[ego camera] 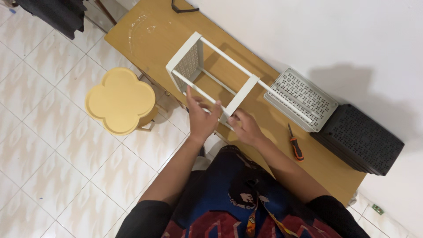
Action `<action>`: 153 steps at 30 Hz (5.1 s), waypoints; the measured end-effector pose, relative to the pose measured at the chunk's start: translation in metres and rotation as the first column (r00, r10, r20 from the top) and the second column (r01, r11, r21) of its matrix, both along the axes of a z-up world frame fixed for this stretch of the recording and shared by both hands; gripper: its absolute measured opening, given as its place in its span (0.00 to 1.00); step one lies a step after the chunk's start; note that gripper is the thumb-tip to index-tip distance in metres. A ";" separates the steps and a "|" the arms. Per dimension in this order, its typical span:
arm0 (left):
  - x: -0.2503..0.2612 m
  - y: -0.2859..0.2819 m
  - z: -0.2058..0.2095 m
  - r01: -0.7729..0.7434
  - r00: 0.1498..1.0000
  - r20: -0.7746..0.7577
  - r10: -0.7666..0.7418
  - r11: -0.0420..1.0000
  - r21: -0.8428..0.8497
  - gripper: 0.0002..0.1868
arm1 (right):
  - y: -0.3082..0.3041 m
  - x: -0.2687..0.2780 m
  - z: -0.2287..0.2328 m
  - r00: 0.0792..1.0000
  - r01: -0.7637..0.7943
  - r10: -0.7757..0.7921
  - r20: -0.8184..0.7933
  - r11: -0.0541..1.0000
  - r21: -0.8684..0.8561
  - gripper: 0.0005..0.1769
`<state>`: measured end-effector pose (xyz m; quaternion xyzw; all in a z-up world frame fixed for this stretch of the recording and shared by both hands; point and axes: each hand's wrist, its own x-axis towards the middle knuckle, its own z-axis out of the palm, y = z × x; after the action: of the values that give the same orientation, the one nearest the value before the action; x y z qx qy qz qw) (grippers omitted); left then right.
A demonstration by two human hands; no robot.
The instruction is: The person assembles a white plastic shelving unit by inserting white rods into a frame and placing perforated trays into the slots. The person handles trays and rods, aligns them with the frame, and secures them in place.
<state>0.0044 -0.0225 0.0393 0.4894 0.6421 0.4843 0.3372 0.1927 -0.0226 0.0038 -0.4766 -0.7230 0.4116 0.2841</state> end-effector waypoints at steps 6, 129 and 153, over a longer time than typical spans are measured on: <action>-0.020 0.005 0.014 0.409 0.541 -0.841 0.015 0.869 0.279 0.45 | 0.012 0.004 -0.022 0.935 0.117 -0.203 -0.292 0.951 -0.288 0.23; 0.070 0.104 0.034 0.679 0.541 -0.651 -0.532 0.734 -0.035 0.22 | 0.048 0.207 -0.075 0.669 0.375 -0.430 0.607 0.899 0.224 0.17; 0.068 0.090 0.037 0.537 0.626 -0.689 -0.365 0.843 0.041 0.20 | -0.016 0.112 -0.114 0.957 0.246 -0.218 0.190 0.958 -0.144 0.09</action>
<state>0.0729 0.0673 0.0761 0.8106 0.5092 0.2541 0.1380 0.3043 -0.0389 -0.1098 -0.6141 -0.6469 0.3913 0.2265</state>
